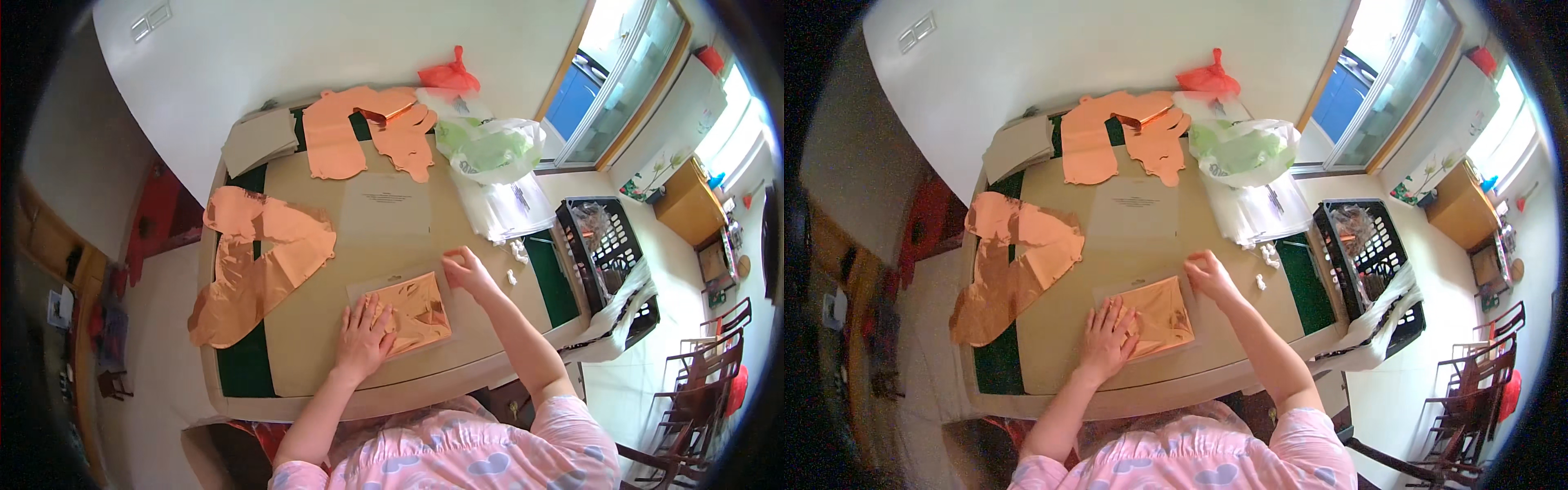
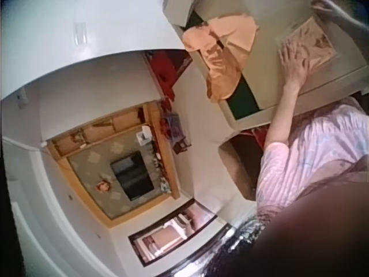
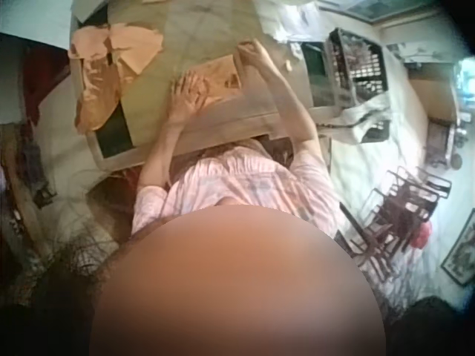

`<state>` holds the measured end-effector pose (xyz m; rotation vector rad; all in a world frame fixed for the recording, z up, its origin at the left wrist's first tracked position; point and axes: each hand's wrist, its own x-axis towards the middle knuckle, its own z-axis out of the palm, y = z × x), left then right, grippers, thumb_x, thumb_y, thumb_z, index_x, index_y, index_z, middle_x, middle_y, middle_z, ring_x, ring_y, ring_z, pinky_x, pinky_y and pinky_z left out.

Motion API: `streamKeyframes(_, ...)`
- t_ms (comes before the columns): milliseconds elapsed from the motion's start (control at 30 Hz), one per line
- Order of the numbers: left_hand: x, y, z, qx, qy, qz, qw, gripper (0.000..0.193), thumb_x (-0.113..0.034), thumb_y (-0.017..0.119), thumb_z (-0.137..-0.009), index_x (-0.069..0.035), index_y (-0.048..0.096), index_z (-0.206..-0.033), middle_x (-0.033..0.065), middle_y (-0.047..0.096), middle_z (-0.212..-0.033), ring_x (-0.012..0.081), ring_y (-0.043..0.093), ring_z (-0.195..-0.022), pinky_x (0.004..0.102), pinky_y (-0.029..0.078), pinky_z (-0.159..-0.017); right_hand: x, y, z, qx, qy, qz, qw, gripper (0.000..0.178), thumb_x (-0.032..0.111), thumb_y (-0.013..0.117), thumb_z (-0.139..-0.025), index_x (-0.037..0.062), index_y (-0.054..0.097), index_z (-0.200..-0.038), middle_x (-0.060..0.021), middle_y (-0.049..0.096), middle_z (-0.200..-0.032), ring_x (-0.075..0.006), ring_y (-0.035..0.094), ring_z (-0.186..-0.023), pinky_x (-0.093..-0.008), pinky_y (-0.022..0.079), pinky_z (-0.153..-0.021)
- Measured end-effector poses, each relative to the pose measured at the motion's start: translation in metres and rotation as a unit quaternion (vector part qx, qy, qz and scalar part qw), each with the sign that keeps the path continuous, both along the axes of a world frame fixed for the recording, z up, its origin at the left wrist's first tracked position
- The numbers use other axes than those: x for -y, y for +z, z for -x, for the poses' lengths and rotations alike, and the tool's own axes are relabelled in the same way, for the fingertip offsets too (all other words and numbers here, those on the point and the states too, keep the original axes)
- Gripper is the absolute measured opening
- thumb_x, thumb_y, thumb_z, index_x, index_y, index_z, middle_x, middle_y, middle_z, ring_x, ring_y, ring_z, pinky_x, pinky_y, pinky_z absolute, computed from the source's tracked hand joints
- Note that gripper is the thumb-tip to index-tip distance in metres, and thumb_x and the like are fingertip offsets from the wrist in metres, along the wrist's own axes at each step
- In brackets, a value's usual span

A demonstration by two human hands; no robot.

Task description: Folding rose gold foil balloons and inserting them into clear plastic packaging sleeves.

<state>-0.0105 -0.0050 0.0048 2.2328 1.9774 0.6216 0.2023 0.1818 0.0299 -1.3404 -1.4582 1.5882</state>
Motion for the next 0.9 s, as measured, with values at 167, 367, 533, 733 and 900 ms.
streamKeyframes(167, 0.0, 0.004, -0.003, -0.001, 0.005, -0.005, 1.0, 0.053, -0.036, 0.061, -0.088, -0.015, 0.048, -0.135, 0.0149, 0.034, -0.149, 0.0362, 0.031, -0.137, 0.0569, 0.026, -0.11, 0.049, -0.004, -0.017, 0.119, 0.083, -0.001, 0.989, 0.049, 0.022, 0.07, -0.087, 0.0023, 0.047, -0.126, -0.0083, 0.068, -0.085, -0.0106, 0.062, -0.079, -0.0254, 0.048, -0.066)
streamKeyframes(367, -0.041, -0.007, 0.019, 0.216, 0.006, -0.082, 0.973, 0.044, -0.025, 0.052, -0.094, -0.009, 0.047, -0.135, 0.0166, 0.036, -0.147, 0.0338, 0.029, -0.139, 0.0528, 0.028, -0.11, 0.059, -0.009, -0.024, 0.015, 0.011, 0.01, 1.0, 0.043, 0.014, 0.071, -0.085, -0.0004, 0.049, -0.119, -0.0092, 0.067, -0.08, -0.0124, 0.063, -0.076, -0.0261, 0.049, -0.063)
streamKeyframes(533, -0.128, 0.004, 0.049, -0.002, 0.023, -0.068, 0.997, 0.038, -0.018, 0.045, -0.096, -0.006, 0.05, -0.132, 0.0173, 0.041, -0.143, 0.033, 0.036, -0.134, 0.0532, 0.03, -0.108, 0.058, -0.004, -0.062, -0.068, -0.016, 0.059, 0.996, 0.041, 0.008, 0.069, -0.086, 0.0012, 0.048, -0.121, -0.009, 0.067, -0.087, -0.0127, 0.064, -0.079, -0.0258, 0.051, -0.067)
streamKeyframes(733, -0.076, -0.007, 0.0, -0.098, 0.027, 0.005, 0.995, 0.037, -0.021, 0.054, -0.091, -0.009, 0.055, -0.125, 0.0141, 0.053, -0.126, 0.0307, 0.049, -0.117, 0.0473, 0.039, -0.098, 0.075, -0.006, -0.119, -0.051, -0.107, 0.051, 0.992, 0.039, 0.004, 0.071, -0.084, 0.0045, 0.048, -0.115, -0.0091, 0.067, -0.084, -0.0134, 0.065, -0.075, -0.0249, 0.052, -0.064)
streamKeyframes(900, -0.035, 0.028, -0.025, -0.04, 0.036, 0.047, 0.997, 0.036, -0.021, 0.061, -0.086, -0.009, 0.059, -0.12, 0.0107, 0.056, -0.116, 0.0276, 0.052, -0.108, 0.0457, 0.042, -0.093, 0.079, -0.007, -0.142, -0.044, -0.102, 0.052, 0.993, 0.033, 0.003, 0.068, -0.085, 0.0044, 0.049, -0.113, -0.0085, 0.067, -0.084, -0.0127, 0.065, -0.073, -0.0244, 0.052, -0.062)
